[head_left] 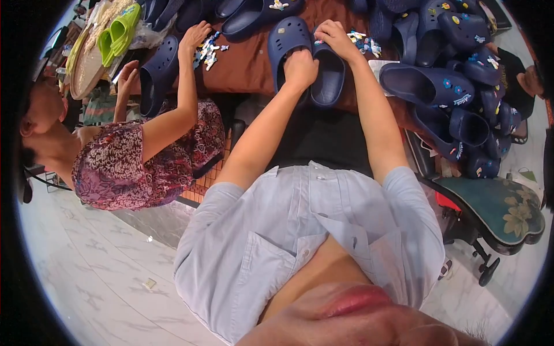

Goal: Attaching decorative charms to the holes of blue clogs.

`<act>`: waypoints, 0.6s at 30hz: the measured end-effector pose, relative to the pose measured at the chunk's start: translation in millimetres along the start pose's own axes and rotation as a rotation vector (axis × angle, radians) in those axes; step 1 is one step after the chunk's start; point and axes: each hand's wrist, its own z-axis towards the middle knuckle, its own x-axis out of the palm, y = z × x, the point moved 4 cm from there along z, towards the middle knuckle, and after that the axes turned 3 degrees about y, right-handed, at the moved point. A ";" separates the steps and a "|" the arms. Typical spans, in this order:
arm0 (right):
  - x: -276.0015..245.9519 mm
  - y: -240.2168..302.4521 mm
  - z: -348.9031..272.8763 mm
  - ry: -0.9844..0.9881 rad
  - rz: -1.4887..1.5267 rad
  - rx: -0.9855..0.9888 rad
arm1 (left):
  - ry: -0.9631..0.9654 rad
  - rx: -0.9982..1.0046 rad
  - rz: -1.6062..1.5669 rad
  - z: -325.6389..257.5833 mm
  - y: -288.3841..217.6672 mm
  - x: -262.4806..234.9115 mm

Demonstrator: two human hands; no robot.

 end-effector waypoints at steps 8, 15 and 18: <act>-4.5 -20.8 -9.7 -0.170 0.395 0.137 | -0.017 -0.002 -0.018 0.4 0.6 -1.2; -30.6 -48.0 -32.5 -0.382 -0.318 0.324 | 0.017 -0.022 -0.016 0.4 -0.2 -2.7; -28.5 -56.9 -38.9 -0.245 -0.292 0.462 | 0.034 -0.040 -0.012 0.4 -1.9 -3.9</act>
